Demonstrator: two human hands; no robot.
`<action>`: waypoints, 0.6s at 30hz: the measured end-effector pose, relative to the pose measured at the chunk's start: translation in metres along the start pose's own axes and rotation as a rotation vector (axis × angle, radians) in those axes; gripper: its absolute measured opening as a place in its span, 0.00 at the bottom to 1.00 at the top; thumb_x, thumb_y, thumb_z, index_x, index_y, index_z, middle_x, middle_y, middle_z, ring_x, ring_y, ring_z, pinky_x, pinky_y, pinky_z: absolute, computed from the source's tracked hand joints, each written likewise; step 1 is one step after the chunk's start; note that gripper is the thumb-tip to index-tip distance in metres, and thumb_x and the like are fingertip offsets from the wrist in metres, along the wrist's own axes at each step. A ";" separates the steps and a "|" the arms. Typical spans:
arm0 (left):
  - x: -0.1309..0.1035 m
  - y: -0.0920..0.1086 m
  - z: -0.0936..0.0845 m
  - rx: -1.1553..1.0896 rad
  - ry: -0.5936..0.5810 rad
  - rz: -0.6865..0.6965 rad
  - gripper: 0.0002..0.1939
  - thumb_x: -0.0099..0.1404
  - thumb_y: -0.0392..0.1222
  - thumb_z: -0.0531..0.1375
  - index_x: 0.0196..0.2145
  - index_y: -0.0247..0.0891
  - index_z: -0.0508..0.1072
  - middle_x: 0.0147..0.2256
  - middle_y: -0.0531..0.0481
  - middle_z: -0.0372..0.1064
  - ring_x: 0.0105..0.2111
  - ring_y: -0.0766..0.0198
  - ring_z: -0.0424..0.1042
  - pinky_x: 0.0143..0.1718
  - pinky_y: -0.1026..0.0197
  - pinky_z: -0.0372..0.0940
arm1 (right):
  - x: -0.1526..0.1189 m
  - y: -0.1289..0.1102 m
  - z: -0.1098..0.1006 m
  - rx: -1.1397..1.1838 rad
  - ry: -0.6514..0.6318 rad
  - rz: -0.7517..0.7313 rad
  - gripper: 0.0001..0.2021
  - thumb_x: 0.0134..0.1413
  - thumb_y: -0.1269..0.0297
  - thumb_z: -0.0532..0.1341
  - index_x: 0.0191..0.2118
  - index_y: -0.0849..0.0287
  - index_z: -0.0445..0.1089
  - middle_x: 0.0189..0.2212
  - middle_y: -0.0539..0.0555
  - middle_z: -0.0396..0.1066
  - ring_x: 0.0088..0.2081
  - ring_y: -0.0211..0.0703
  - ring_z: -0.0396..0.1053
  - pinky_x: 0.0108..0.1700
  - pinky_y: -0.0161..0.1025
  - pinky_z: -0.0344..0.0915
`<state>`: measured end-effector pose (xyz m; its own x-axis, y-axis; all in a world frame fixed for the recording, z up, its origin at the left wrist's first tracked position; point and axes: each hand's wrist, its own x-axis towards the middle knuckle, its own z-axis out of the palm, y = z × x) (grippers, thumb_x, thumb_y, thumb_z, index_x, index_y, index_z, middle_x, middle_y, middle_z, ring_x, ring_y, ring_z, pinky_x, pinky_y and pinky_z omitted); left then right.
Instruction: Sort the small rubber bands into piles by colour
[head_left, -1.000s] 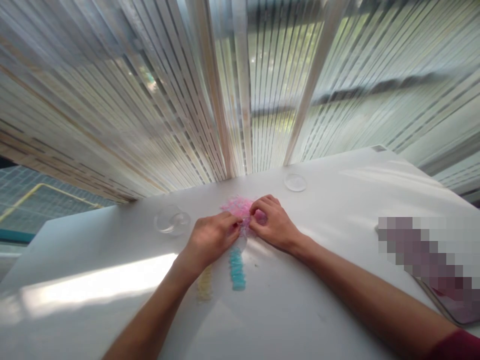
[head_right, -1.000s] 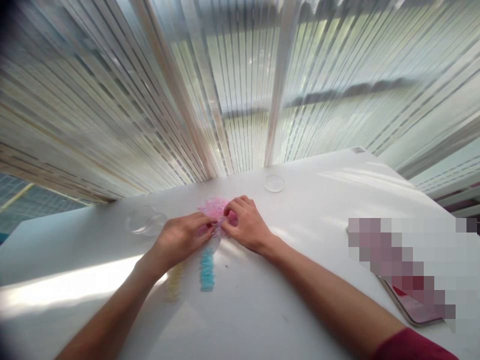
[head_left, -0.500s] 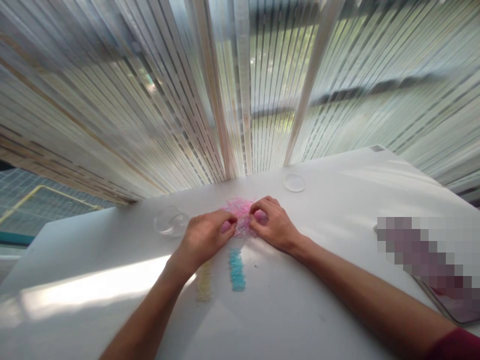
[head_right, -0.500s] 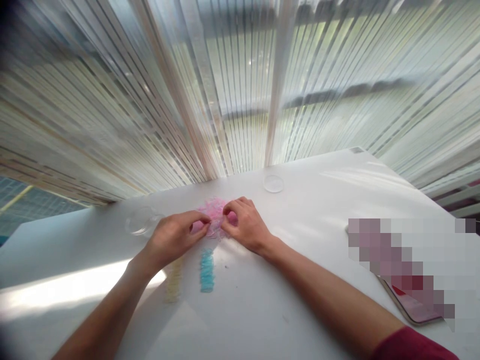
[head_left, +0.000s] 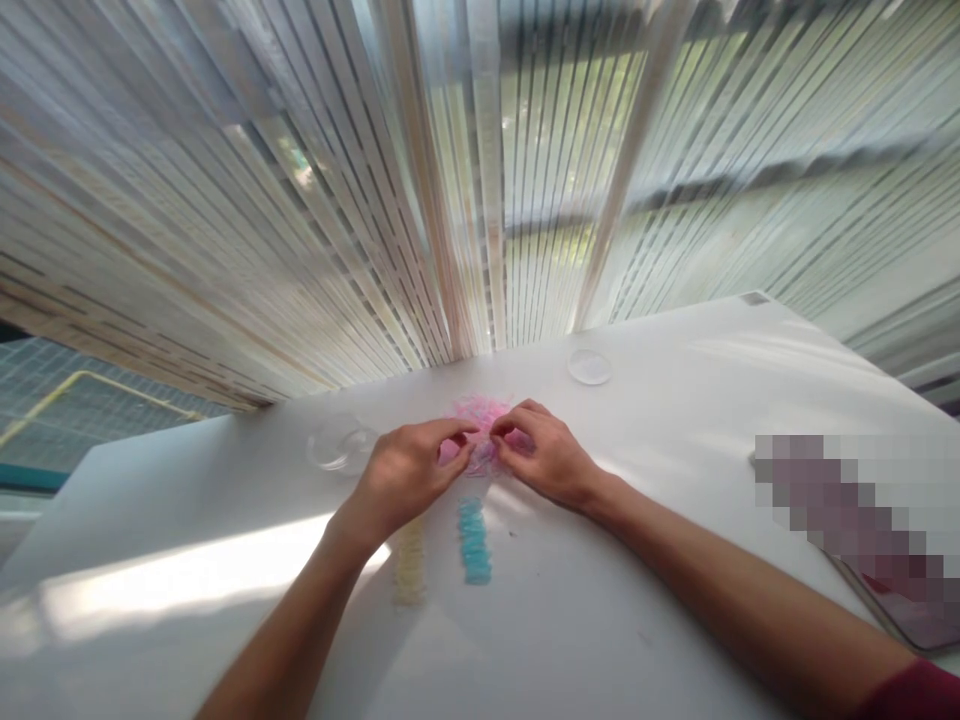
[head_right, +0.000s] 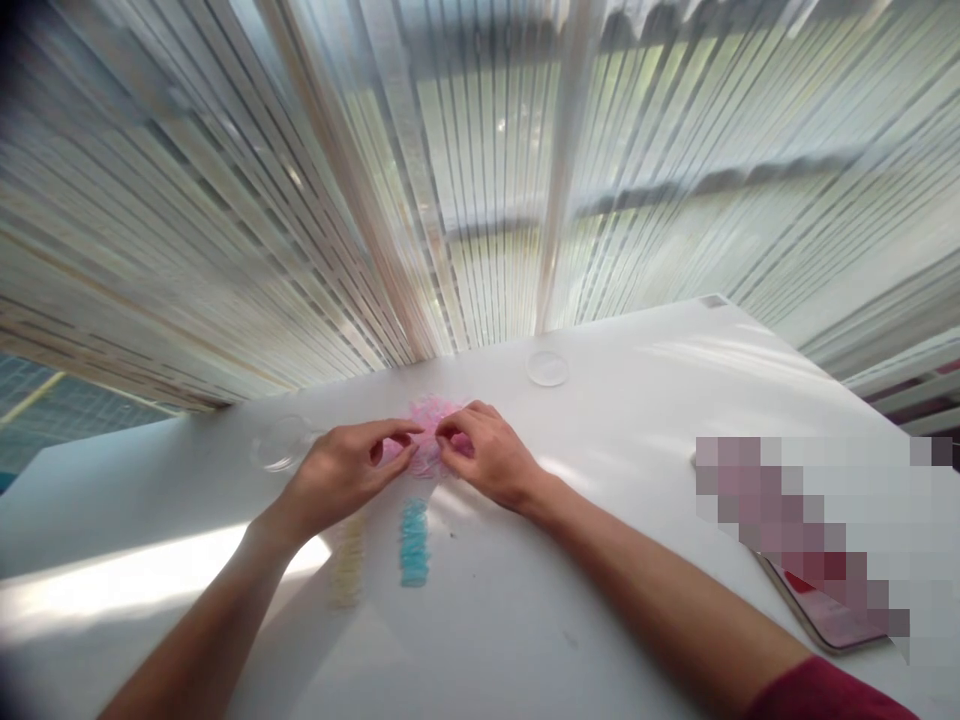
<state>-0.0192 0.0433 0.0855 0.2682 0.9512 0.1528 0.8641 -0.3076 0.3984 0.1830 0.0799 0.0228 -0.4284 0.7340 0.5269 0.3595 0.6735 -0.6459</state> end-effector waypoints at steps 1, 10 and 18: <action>0.000 0.001 0.001 0.001 0.000 0.002 0.12 0.64 0.43 0.61 0.45 0.47 0.79 0.36 0.55 0.81 0.32 0.64 0.77 0.36 0.65 0.69 | 0.000 0.000 0.000 0.001 -0.005 -0.005 0.04 0.57 0.72 0.60 0.36 0.56 0.70 0.31 0.52 0.73 0.38 0.44 0.68 0.44 0.42 0.67; 0.001 0.000 0.001 0.017 0.004 0.026 0.10 0.66 0.45 0.59 0.40 0.46 0.80 0.38 0.55 0.81 0.34 0.64 0.77 0.37 0.65 0.68 | 0.000 0.000 -0.001 0.011 -0.003 -0.034 0.04 0.58 0.72 0.60 0.37 0.56 0.70 0.32 0.52 0.74 0.38 0.44 0.68 0.44 0.42 0.68; -0.043 -0.009 -0.031 0.041 0.063 0.021 0.10 0.68 0.47 0.59 0.41 0.46 0.80 0.38 0.53 0.80 0.27 0.67 0.72 0.33 0.65 0.67 | 0.001 -0.001 -0.002 0.030 0.033 0.062 0.04 0.58 0.70 0.60 0.36 0.55 0.71 0.32 0.52 0.73 0.38 0.44 0.70 0.42 0.42 0.69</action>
<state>-0.0521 0.0045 0.1034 0.2604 0.9407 0.2176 0.8756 -0.3250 0.3572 0.1842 0.0800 0.0247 -0.3782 0.7771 0.5030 0.3594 0.6240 -0.6938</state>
